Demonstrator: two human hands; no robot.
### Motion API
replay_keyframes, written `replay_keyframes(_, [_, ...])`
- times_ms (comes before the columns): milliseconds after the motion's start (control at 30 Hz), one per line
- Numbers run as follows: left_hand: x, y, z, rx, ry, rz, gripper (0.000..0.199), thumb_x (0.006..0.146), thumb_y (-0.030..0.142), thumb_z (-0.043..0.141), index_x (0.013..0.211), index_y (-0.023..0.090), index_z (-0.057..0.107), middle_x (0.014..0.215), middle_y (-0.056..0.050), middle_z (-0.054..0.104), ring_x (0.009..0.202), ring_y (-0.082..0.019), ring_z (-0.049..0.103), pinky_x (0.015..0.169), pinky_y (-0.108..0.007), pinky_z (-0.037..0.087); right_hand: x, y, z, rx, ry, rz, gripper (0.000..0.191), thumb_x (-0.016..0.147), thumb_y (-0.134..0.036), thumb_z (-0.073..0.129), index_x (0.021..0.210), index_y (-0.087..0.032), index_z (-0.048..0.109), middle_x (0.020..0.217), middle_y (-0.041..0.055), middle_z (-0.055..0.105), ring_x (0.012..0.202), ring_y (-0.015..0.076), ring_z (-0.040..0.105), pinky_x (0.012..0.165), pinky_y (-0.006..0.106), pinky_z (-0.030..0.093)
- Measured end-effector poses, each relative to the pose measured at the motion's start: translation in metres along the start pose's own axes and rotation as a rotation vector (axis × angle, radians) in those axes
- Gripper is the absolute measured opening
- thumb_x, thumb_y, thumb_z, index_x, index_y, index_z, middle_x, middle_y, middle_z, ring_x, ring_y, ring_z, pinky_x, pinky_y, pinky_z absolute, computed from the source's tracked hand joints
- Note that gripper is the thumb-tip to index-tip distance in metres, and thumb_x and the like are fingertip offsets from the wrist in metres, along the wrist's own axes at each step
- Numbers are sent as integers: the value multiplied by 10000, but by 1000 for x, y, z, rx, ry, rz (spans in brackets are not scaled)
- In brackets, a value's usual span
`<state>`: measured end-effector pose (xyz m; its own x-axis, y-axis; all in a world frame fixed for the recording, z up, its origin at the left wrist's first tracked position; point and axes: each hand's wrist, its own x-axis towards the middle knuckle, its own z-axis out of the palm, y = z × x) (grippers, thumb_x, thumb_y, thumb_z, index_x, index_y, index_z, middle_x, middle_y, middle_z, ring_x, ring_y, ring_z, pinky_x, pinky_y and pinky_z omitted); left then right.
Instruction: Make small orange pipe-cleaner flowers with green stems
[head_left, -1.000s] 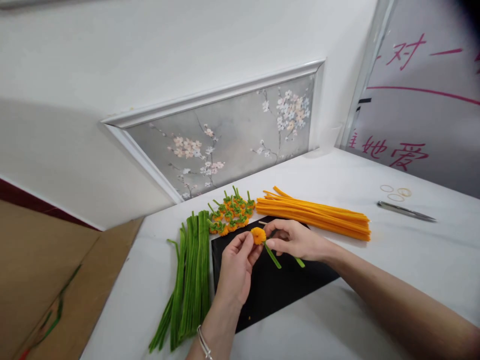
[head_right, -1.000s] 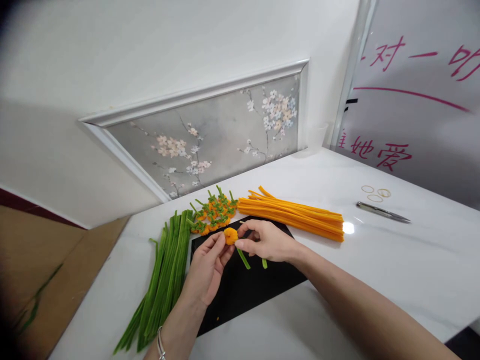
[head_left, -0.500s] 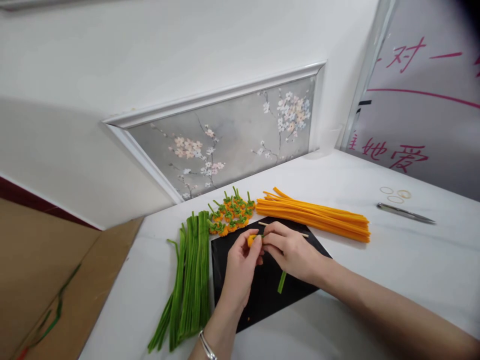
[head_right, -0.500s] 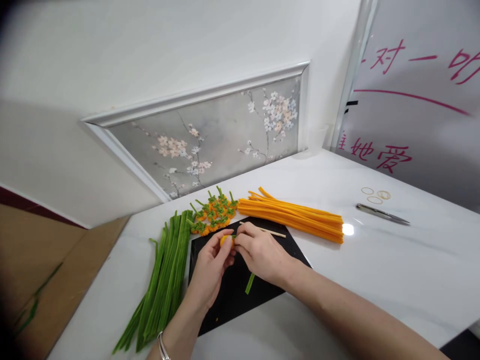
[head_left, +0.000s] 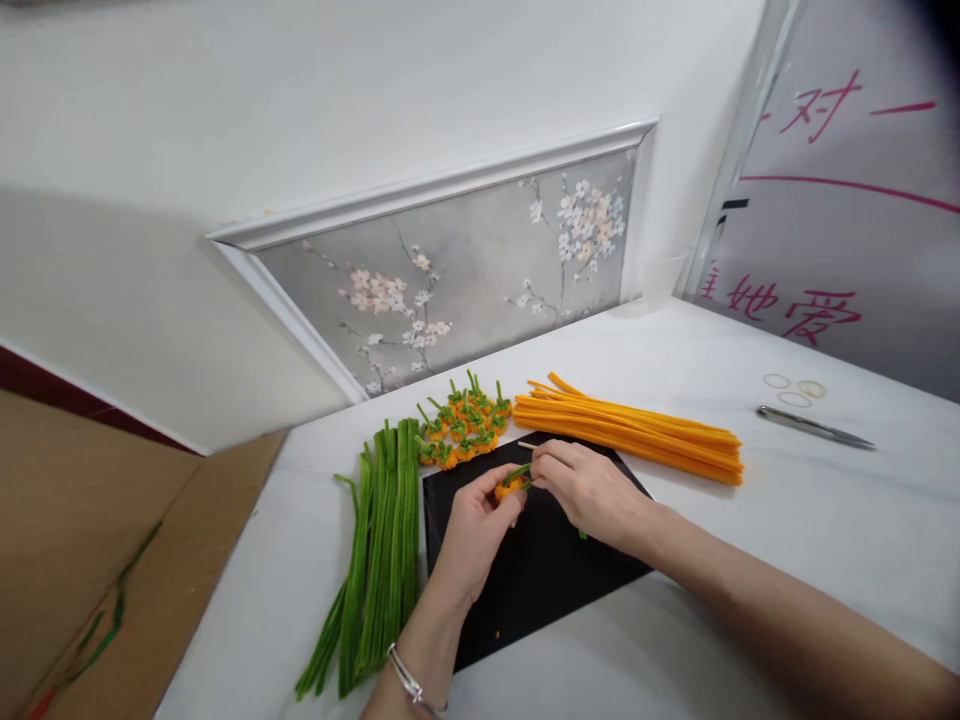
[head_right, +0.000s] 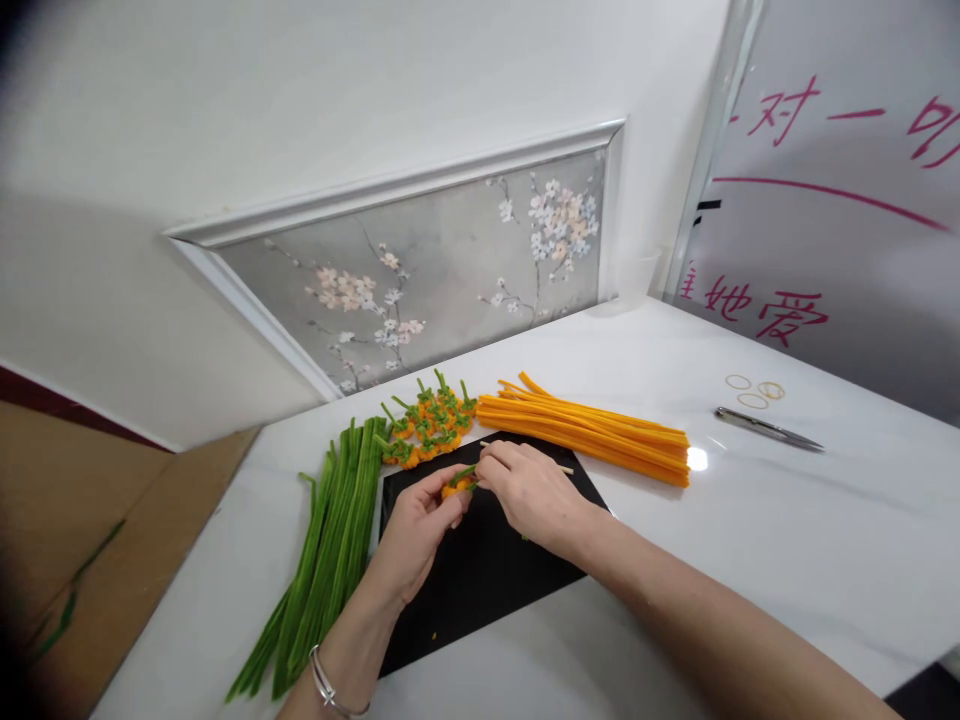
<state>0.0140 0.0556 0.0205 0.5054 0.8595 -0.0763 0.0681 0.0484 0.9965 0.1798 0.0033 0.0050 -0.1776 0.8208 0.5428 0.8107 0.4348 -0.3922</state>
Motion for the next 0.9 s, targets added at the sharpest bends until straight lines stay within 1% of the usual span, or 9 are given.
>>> replay_keyframes(100, [1,-2,-4,-6,11,0,343,703,206,710,1040,141,706,723,2,600,579,-84,432,553,-205,343,1,2,-7,182,-26,45,161,908,-129,494,988,-196,618,1060,90,631,960,190,620,854,320,512])
replay_keyframes(200, [3,-2,-8,-38,38,9,316,700,211,710,1007,140,702,726,1,606,551,-70,423,521,-187,322,3,9,-16,336,-57,102,328,824,-59,541,1102,-218,606,1144,70,620,1059,196,597,927,335,482])
replay_keyframes(300, [3,-1,-10,-8,61,29,309,704,207,701,1007,150,707,788,-24,651,609,-92,514,560,-189,375,5,16,-21,379,-48,195,350,823,-32,481,1088,-217,617,1070,48,664,972,183,629,862,315,495])
replay_keyframes(367, [3,0,-9,40,47,47,321,703,190,693,1022,161,714,854,-42,681,743,-138,592,668,-215,433,5,17,-21,383,-46,246,329,834,-50,485,1083,-216,623,1052,39,679,930,177,641,824,295,495])
replay_keyframes(433, [2,0,-8,111,4,63,343,712,171,671,1053,170,713,890,-45,693,832,-170,615,754,-245,449,4,15,-19,375,-60,249,266,857,-107,521,1070,-214,640,1046,38,686,918,177,645,810,282,489])
replay_keyframes(533, [0,-2,-6,232,-61,102,380,750,149,615,1121,185,686,951,-47,698,850,-179,622,795,-271,457,4,7,-16,288,-98,183,175,904,-196,528,988,-212,681,956,43,698,868,179,643,776,279,478])
replay_keyframes(633, [-1,-3,-3,321,-114,183,385,774,122,568,1136,196,677,1028,-61,690,905,-195,624,841,-290,457,3,0,-14,136,-132,91,202,927,-215,501,885,-197,698,858,56,698,811,190,624,747,295,458])
replay_keyframes(767, [-3,0,0,408,-142,269,400,779,79,524,1123,212,679,1071,-63,672,942,-196,614,871,-290,450,3,-4,-11,54,-126,122,293,960,-319,461,817,-184,678,793,64,678,759,183,608,671,279,437])
replay_keyframes(900, [-3,2,3,461,-167,305,417,784,49,498,1133,209,661,1089,-64,655,962,-194,600,879,-298,444,1,-5,-7,-11,-159,75,211,930,-267,511,821,-184,671,783,56,670,750,177,605,677,273,418])
